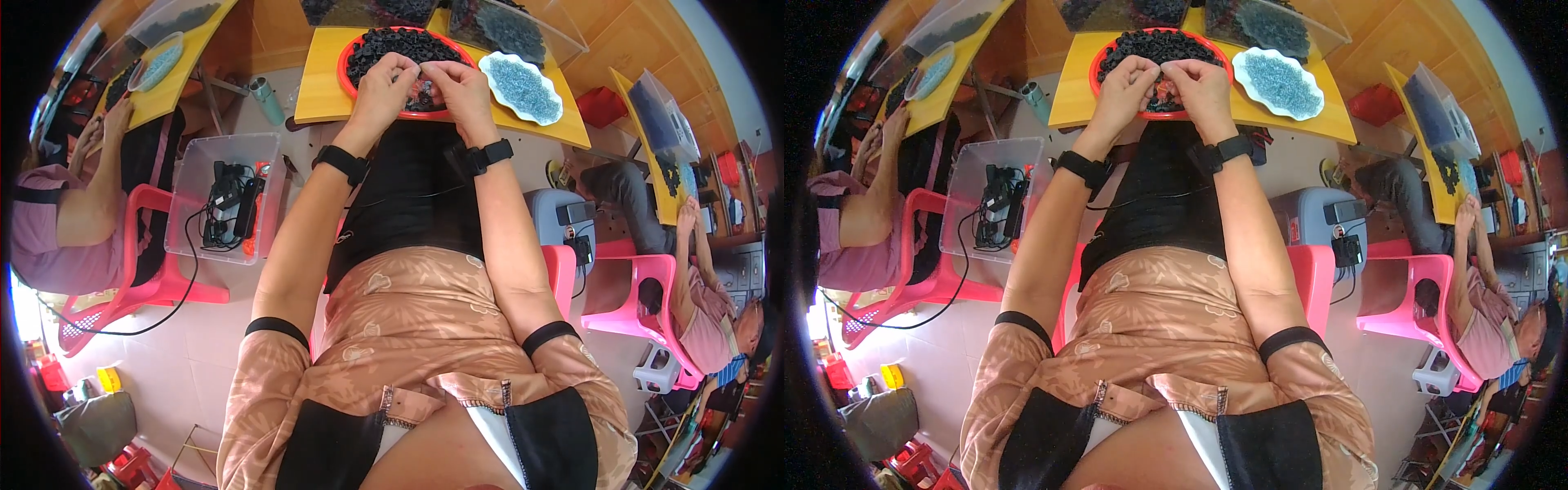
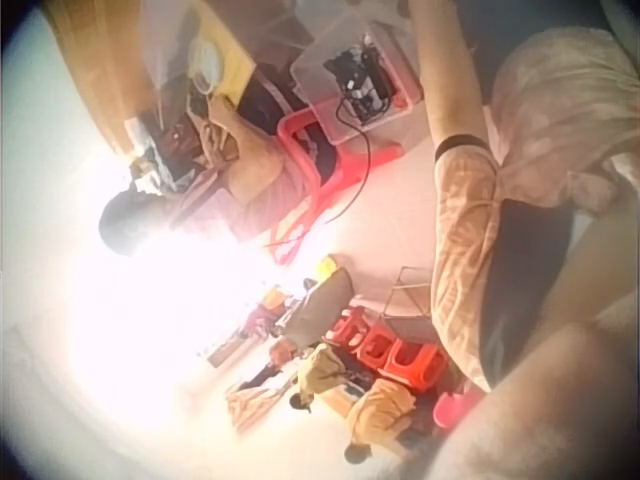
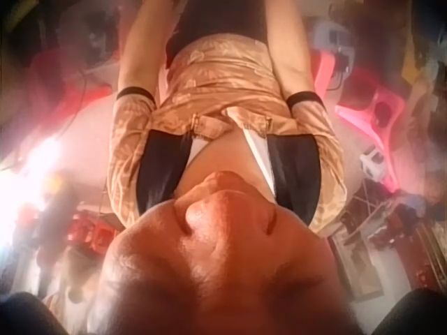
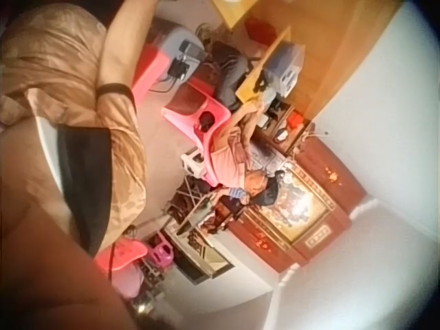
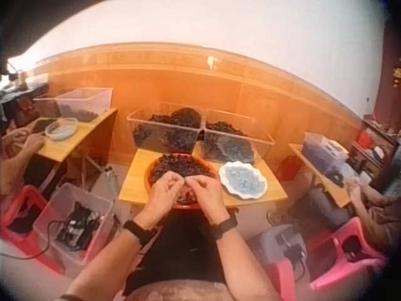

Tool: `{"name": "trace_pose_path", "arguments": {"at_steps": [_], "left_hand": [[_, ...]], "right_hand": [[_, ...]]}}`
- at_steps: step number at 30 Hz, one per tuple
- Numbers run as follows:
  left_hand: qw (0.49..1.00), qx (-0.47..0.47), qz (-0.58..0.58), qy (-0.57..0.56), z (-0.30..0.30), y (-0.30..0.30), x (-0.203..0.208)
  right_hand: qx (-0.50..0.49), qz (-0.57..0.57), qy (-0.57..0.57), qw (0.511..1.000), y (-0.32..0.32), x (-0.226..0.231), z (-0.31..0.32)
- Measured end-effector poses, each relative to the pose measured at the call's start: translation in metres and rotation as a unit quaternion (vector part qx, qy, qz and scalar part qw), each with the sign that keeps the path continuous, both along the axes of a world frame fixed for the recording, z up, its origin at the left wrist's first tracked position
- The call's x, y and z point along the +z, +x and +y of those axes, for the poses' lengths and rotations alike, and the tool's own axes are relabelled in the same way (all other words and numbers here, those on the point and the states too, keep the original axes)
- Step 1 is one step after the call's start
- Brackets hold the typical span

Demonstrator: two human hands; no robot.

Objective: The person assembles small plastic parts by repeatedly picking components from trays on the table and fitting them together by hand.

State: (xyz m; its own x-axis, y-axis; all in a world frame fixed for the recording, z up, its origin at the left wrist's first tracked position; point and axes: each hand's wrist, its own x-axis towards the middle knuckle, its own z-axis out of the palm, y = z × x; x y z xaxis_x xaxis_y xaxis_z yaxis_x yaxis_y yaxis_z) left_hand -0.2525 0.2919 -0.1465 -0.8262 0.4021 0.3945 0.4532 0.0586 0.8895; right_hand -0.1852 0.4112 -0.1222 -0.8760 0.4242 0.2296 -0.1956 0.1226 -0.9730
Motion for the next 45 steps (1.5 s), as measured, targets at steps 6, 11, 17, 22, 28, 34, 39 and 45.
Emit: {"name": "trace_pose_path", "arguments": {"at_steps": [6,11,17,22,28,34,39,45], "left_hand": [[0.914,-0.162,-0.319,0.193,-0.009,0.0,0.012],[0.905,-0.167,-0.294,0.257,-0.009,-0.004,0.011],[0.911,-0.193,-0.265,0.248,-0.008,0.001,0.014],[0.896,-0.194,-0.285,0.282,-0.006,0.002,0.015],[0.892,-0.192,-0.287,0.29,-0.005,0.006,0.02],[0.901,-0.185,-0.287,0.267,-0.007,0.004,0.02],[0.894,-0.191,-0.306,0.267,-0.005,0.005,0.018],[0.874,-0.209,-0.334,0.285,-0.002,0.007,0.015]], "right_hand": [[-0.023,0.011,0.022,0.999,0.003,0.007,0.002],[-0.021,0.018,0.021,0.999,0.008,0.017,-0.005],[-0.012,0.046,0.026,0.999,0.008,0.017,-0.003],[-0.031,0.049,0.041,0.997,0.009,0.017,0.002],[-0.034,0.052,0.053,0.997,0.01,0.018,-0.001],[-0.057,0.064,0.115,0.99,0.008,0.014,0.0],[-0.081,0.113,0.247,0.959,0.004,0.011,0.002],[-0.049,0.066,0.14,0.987,0.012,0.02,-0.003]]}}
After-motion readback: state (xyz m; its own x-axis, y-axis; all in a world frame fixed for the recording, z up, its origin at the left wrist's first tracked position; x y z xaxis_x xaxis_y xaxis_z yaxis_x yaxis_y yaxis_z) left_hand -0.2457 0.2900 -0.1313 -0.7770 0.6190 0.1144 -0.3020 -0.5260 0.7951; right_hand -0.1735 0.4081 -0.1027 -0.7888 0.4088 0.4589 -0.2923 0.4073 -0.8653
